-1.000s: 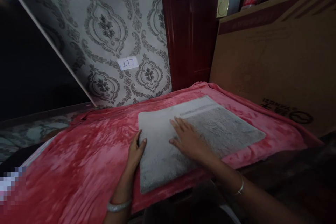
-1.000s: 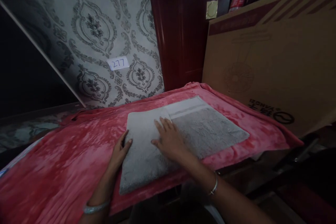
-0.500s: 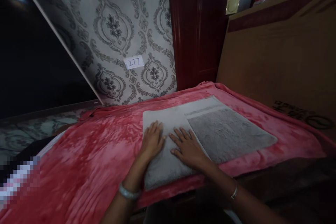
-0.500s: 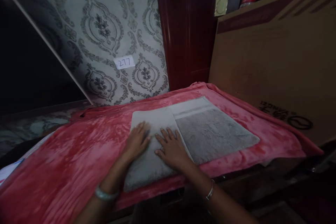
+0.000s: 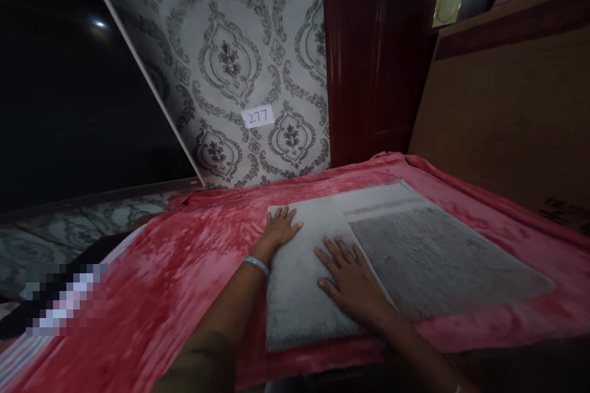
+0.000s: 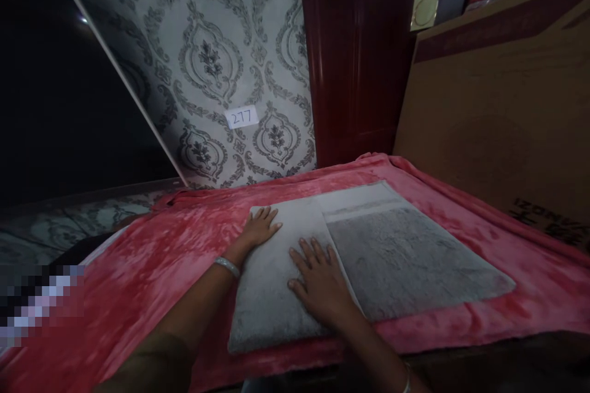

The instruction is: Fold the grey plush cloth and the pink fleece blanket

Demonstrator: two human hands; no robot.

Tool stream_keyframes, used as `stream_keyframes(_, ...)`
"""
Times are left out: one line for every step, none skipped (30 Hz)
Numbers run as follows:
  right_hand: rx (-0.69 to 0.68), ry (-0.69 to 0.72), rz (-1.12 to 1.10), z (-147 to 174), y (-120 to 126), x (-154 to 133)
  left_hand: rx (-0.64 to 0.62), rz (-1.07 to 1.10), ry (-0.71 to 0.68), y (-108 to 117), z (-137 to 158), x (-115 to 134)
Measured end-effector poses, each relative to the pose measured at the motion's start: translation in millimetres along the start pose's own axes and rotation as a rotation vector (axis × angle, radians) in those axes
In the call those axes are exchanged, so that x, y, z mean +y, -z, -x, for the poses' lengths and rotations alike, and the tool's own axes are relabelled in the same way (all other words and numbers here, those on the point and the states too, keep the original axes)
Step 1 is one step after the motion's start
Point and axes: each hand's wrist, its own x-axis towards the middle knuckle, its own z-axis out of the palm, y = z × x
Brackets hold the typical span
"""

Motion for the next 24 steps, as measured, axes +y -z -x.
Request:
stream_keyframes(-0.006,-0.001,0.002,0,0,0,-0.001,0.005,0.022,1,-5,-3)
stream_keyframes(-0.013,-0.004,0.002,0,0,0,0.000,0.014,0.045,1,-9,-6)
stream_keyframes(-0.020,-0.006,0.001,0,0,1,0.003,0.024,0.065,1,-12,-9)
stream_keyframes(-0.025,-0.008,0.000,0,0,1,0.009,0.035,0.081,0,-15,-11)
stream_keyframes(-0.028,-0.008,-0.001,0,-1,2,0.015,0.045,0.093,-1,-17,-13)
stream_keyframes(-0.026,-0.006,0.000,0,-2,2,0.022,0.055,0.101,-2,-18,-15)
stream_keyframes(-0.022,-0.004,0.003,0,-3,3,0.029,0.062,0.104,-4,-19,-16)
stream_keyframes(-0.016,-0.003,0.008,0,-4,4,0.034,0.070,0.107,-5,-19,-16)
stream_keyframes(-0.009,-0.002,0.013,0,-5,4,0.036,0.078,0.109,-6,-18,-17)
stream_keyframes(0.000,0.001,0.017,0,-5,5,0.034,0.086,0.110,-6,-18,-17)
stream_keyframes(0.008,0.004,0.020,0,-6,5,0.025,0.094,0.111,-5,-17,-18)
stream_keyframes(0.013,0.007,0.022,-1,-6,5,0.012,0.103,0.110,-3,-16,-18)
stream_keyframes(0.013,0.008,0.022,-1,-6,4,-0.005,0.111,0.107,0,-16,-19)
stream_keyframes(0.010,0.007,0.022,-1,-5,4,-0.024,0.120,0.105,4,-15,-19)
stream_keyframes(0.006,0.005,0.021,-1,-5,3,-0.040,0.128,0.103,8,-13,-19)
stream_keyframes(-0.003,0.001,0.021,-1,-5,2,-0.054,0.134,0.102,12,-11,-19)
stream_keyframes(-0.015,-0.003,0.021,-1,-4,2,-0.062,0.139,0.101,14,-6,-18)
stream_keyframes(-0.026,-0.005,0.020,-1,-3,3,-0.067,0.141,0.102,16,1,-17)
stream_keyframes(-0.037,-0.006,0.019,-1,-2,4,-0.070,0.142,0.097,16,10,-14)
stream_keyframes(-0.052,-0.003,0.015,-2,0,7,-0.067,0.145,0.075,15,23,-12)
stream_keyframes(-0.077,0.004,0.007,-4,3,10,-0.062,0.153,0.033,12,38,-8)
stream_keyframes(-0.112,0.016,-0.005,-7,7,14,-0.052,0.166,-0.025,8,56,-5)
stream_keyframes(-0.152,0.031,-0.020,-11,12,18,-0.031,0.188,-0.101,4,76,-1)
stream_keyframes(-0.192,0.046,-0.037,-17,18,20,-0.010,0.214,-0.177,-1,97,3)
